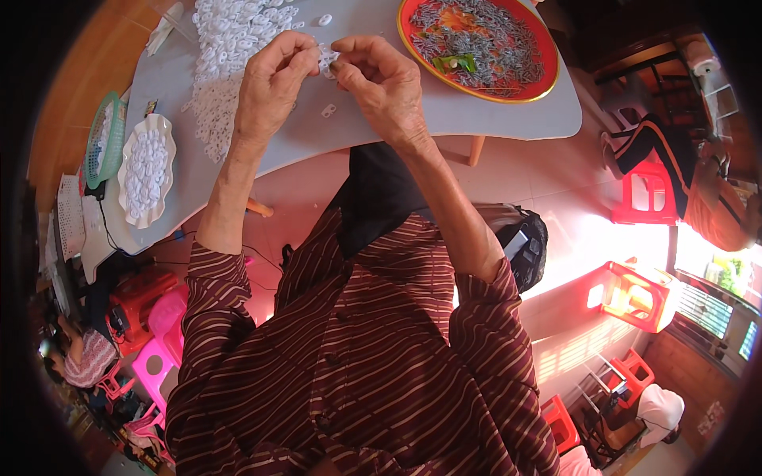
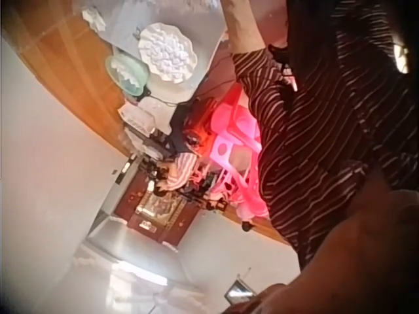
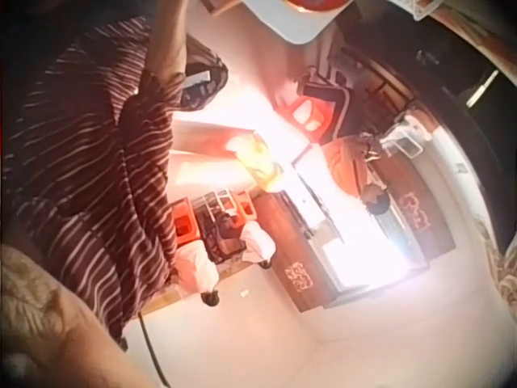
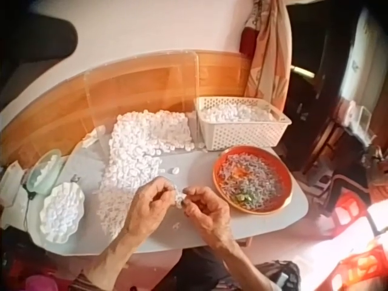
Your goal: Assemble small white plastic components by hand by snapping pieces together.
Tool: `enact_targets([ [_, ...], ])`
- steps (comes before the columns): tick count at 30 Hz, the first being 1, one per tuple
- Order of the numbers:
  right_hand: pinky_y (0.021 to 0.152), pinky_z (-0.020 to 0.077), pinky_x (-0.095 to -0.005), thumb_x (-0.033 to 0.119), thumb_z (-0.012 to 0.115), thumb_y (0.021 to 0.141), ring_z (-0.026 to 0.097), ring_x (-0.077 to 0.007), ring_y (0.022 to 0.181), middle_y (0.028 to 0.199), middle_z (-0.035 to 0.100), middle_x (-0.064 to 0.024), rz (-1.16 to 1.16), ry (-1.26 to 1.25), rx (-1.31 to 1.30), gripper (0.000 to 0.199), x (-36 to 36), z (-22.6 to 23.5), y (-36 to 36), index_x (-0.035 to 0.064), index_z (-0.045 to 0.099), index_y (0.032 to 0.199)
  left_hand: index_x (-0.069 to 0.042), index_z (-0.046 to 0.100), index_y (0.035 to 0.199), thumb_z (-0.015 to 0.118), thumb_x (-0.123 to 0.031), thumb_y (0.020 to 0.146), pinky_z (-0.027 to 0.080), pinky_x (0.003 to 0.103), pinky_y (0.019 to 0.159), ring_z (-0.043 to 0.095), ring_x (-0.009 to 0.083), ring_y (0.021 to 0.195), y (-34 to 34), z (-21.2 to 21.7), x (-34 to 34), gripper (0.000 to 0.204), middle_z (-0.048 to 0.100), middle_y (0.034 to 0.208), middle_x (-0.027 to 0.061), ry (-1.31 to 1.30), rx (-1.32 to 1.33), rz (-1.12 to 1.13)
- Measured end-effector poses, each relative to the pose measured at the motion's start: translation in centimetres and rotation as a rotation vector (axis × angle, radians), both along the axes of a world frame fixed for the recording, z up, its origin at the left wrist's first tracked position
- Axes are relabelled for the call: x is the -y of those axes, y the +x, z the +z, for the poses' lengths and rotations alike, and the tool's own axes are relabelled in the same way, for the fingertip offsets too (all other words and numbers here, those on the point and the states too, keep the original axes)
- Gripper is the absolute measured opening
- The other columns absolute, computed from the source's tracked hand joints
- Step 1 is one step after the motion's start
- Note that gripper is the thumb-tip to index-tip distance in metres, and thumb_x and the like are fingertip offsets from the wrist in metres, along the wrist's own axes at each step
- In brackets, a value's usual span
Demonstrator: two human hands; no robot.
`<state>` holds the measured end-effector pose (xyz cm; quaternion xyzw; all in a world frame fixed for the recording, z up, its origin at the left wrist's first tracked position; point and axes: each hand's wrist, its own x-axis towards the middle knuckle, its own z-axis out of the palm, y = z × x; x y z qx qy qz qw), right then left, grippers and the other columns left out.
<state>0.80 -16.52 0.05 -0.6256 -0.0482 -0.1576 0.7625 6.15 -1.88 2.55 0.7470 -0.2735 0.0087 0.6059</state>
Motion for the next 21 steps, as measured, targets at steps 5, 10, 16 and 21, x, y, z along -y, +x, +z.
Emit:
enact_targets([
  [5,0.068,0.0488,-0.0208,0.003,0.061,0.084,0.057,-0.0066,0.074,0.083,0.062,-0.0015,0.008,0.021,0.003,0.021,0.1,0.0,0.0,-0.0010,0.059,0.104,-0.003,0.059,0.087,0.056,-0.017,0.087,0.036,0.018,0.060,0.048,0.0039,0.068,-0.1,1.1,-0.2,0.014,0.055,0.071,-0.0025,0.118,-0.085,-0.009],
  [10,0.068,0.0486,-0.0207,0.003,0.061,0.084,0.057,-0.0063,0.075,0.083,0.062,-0.0010,0.014,0.024,0.013,0.021,0.1,-0.1,0.1,-0.0008,0.058,0.104,-0.003,0.060,0.088,0.057,-0.016,0.087,0.037,0.018,0.062,0.049,0.0040,0.070,0.6,0.1,-0.3,0.014,0.053,0.070,-0.0026,-0.017,-0.185,-0.082],
  [16,0.068,0.0489,-0.0209,0.003,0.061,0.084,0.057,-0.0064,0.075,0.084,0.062,-0.0014,0.013,0.068,0.005,0.022,0.1,-0.1,0.1,-0.0006,0.056,0.105,-0.003,0.058,0.083,0.057,-0.016,0.086,0.036,0.020,0.053,0.045,0.0035,0.059,0.9,-0.5,0.0,0.014,0.055,0.066,-0.0019,-0.055,-0.135,-0.094],
  [21,0.069,0.0493,-0.0212,0.002,0.060,0.084,0.057,-0.0067,0.075,0.084,0.062,-0.0017,0.016,0.073,0.016,0.023,0.1,-0.2,0.1,-0.0008,0.057,0.107,-0.002,0.058,0.083,0.057,-0.016,0.086,0.037,0.021,0.054,0.046,0.0043,0.060,0.4,-0.5,0.1,0.015,0.055,0.066,-0.0020,-0.011,-0.082,-0.076],
])
